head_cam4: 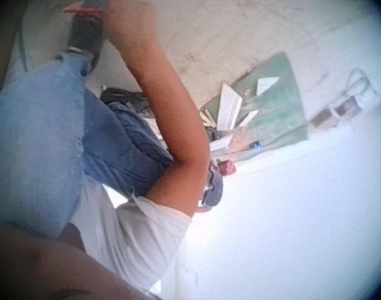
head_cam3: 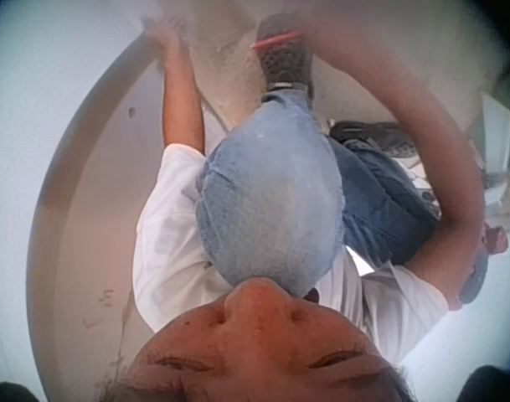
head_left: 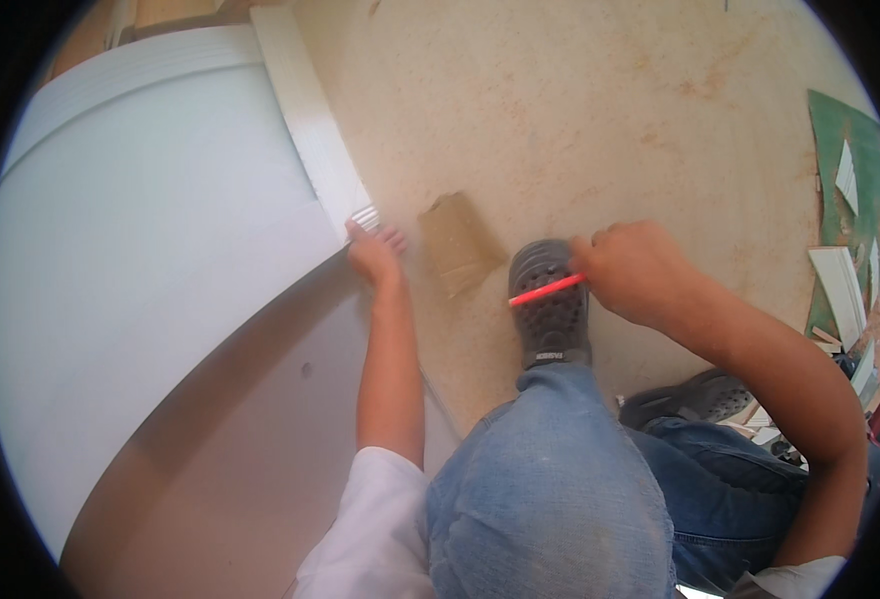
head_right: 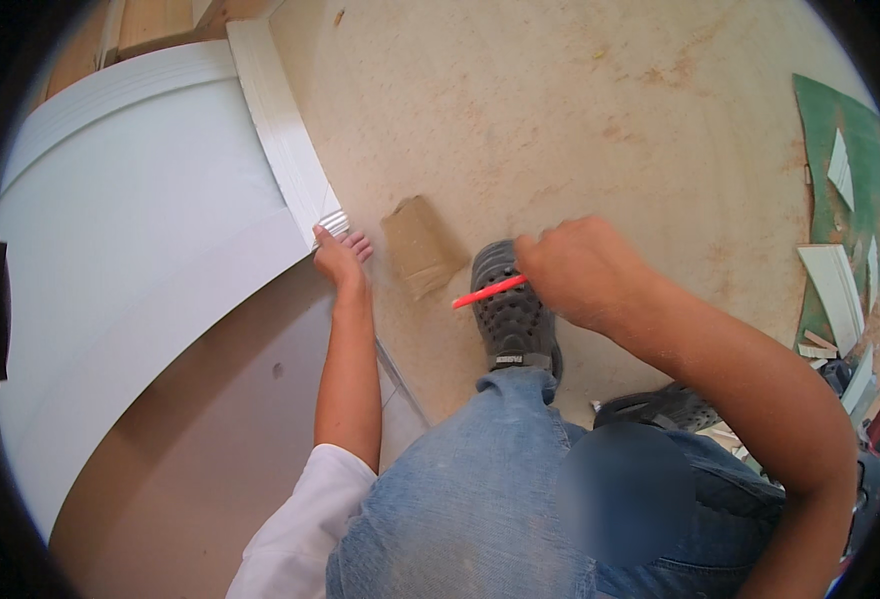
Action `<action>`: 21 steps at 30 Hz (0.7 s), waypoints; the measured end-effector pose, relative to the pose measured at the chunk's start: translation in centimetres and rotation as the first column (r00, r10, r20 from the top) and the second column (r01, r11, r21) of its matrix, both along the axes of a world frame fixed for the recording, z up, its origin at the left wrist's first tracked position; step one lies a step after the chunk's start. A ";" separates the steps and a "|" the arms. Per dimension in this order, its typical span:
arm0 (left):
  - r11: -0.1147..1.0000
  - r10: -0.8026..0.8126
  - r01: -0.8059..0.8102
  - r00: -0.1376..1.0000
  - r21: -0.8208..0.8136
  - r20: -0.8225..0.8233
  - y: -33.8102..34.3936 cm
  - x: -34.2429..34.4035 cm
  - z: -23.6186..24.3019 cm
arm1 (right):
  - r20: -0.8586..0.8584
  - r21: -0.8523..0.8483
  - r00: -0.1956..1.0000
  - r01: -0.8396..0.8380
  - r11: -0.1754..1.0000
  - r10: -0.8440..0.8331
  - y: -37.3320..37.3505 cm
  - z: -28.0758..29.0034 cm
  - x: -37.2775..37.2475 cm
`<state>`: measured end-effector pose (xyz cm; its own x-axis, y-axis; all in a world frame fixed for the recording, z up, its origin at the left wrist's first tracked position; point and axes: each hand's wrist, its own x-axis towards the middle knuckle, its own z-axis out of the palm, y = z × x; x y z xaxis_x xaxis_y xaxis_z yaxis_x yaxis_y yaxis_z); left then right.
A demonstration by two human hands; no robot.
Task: Measuring, marking, cutting, and fitting baseboard molding pieces around the base of a cabinet.
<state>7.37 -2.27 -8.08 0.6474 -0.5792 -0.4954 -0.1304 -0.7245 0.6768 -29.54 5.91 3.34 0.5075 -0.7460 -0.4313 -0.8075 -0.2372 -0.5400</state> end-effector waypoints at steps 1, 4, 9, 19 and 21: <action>0.997 -0.071 0.071 0.997 0.002 0.003 0.3 0.5 -1.1 | 0.002 0.034 1.000 -0.004 0.999 0.004 0.4 -0.4 0.0; 0.978 -0.032 -0.085 0.843 -0.192 -0.537 1.8 15.2 -2.4 | 0.141 0.208 0.989 0.014 0.978 -0.044 -1.1 0.7 2.7; 0.997 -0.063 0.064 0.998 0.049 -0.032 -0.8 11.6 -4.7 | 0.256 0.065 0.961 0.092 0.994 -0.106 1.1 -1.5 3.6; 0.987 -0.151 0.154 0.986 0.036 -0.067 -2.4 13.3 -5.9 | 0.233 -0.130 0.972 0.058 0.990 -0.027 2.4 -3.3 4.1; 0.980 -0.189 0.195 0.977 0.050 -0.096 -2.2 21.7 -3.1 | 0.304 -0.033 0.952 0.040 0.999 -0.028 1.6 0.1 6.9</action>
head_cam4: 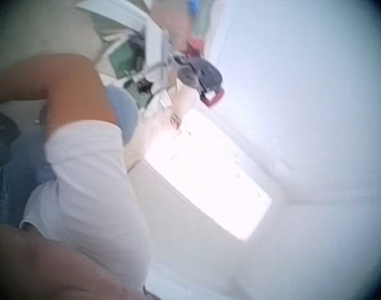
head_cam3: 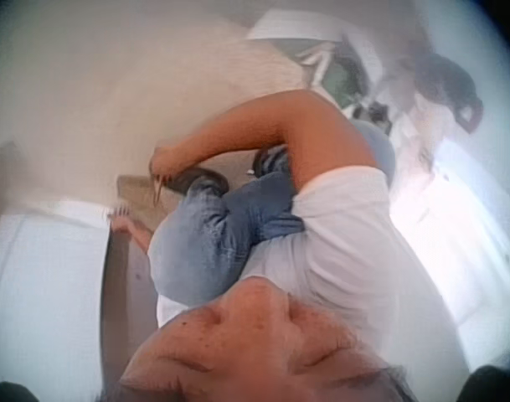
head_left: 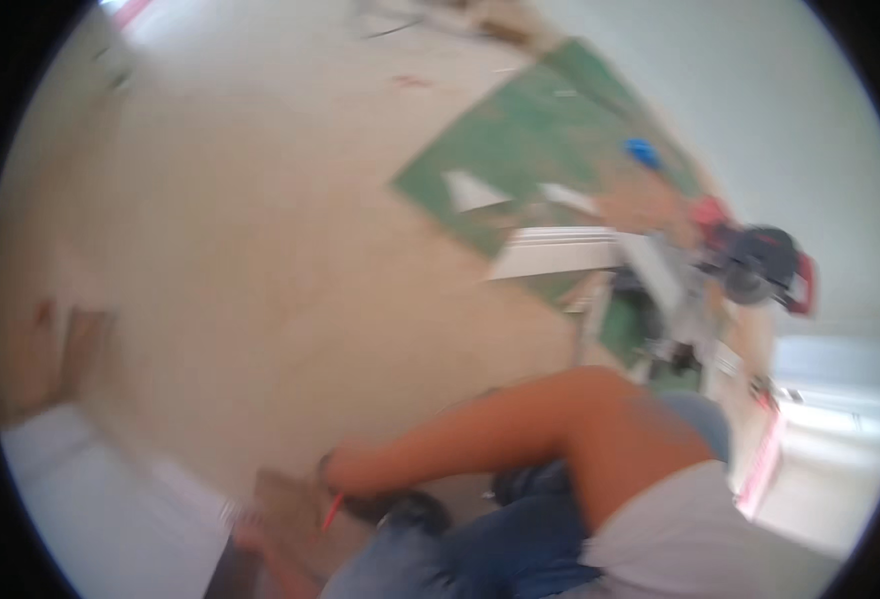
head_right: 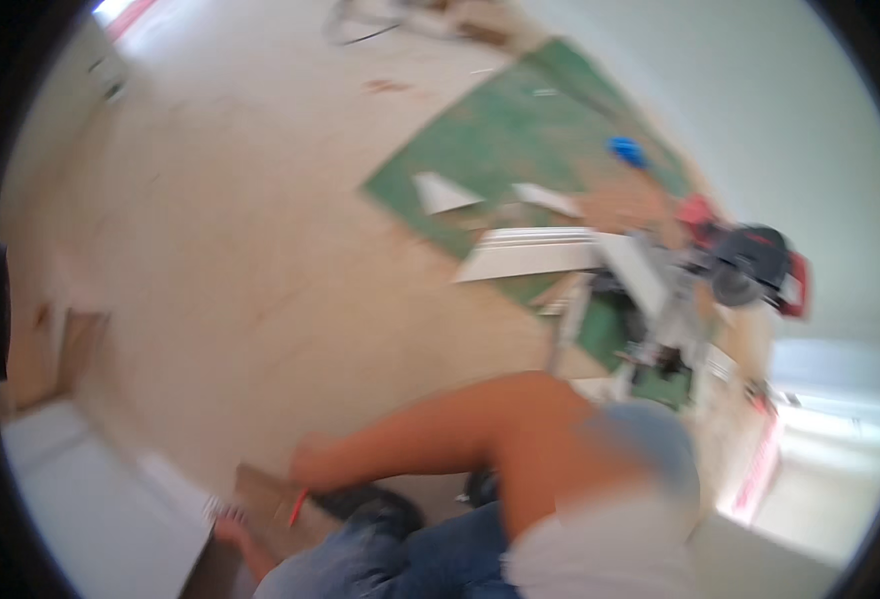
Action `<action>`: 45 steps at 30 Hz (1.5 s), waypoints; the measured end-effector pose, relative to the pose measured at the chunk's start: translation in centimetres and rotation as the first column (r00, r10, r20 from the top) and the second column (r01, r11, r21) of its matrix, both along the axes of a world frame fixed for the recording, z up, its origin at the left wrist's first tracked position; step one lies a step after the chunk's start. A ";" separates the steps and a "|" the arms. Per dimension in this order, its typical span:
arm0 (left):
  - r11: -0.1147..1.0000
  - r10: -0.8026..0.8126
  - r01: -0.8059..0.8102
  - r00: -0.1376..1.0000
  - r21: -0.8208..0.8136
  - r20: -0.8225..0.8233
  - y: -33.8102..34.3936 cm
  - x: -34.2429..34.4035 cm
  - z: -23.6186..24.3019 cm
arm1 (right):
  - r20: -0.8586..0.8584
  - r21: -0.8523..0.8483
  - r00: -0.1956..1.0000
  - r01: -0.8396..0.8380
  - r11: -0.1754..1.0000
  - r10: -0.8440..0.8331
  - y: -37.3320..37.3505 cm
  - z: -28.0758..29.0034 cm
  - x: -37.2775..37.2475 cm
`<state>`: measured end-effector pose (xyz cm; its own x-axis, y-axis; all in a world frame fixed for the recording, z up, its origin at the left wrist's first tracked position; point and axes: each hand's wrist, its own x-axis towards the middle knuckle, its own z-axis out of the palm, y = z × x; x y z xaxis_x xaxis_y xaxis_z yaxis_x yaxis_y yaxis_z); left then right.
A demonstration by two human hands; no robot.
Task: Measuring, marking, cutting, and fitting baseboard molding pieces around the base of a cabinet.
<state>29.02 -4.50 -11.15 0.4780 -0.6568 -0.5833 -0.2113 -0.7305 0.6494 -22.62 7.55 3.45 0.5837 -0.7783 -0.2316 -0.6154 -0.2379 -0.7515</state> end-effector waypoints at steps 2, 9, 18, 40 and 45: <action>1.000 0.016 -0.019 0.986 -0.012 -0.169 3.6 -12.6 -4.4 | -0.141 0.214 0.988 0.086 0.973 -0.056 2.7 -2.9 -4.2; 0.445 -0.540 0.793 -0.132 0.416 0.831 4.2 -19.7 10.3 | -0.222 0.218 0.975 0.033 0.975 0.017 3.1 0.2 -6.3; -0.240 -0.605 0.713 -0.640 0.658 0.473 -7.5 -17.9 15.9 | -0.169 0.167 0.981 -0.064 0.984 0.093 0.6 -1.5 -4.2; -0.643 -0.531 0.338 -0.843 0.687 -0.083 -13.1 -18.3 15.9 | -0.043 0.124 0.999 0.019 0.992 -0.014 -1.8 -4.0 5.1; -0.689 -0.563 0.305 -0.797 0.657 -0.220 -13.9 -20.3 16.3 | -0.061 0.133 0.997 0.048 0.990 -0.040 -2.0 -4.5 5.5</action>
<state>8.68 -18.39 5.16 -0.2769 -0.0824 -0.9574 -0.3931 0.9188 0.0347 -17.17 5.51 -1.01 0.5322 -0.7623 -0.3682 -0.6668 -0.1095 -0.7371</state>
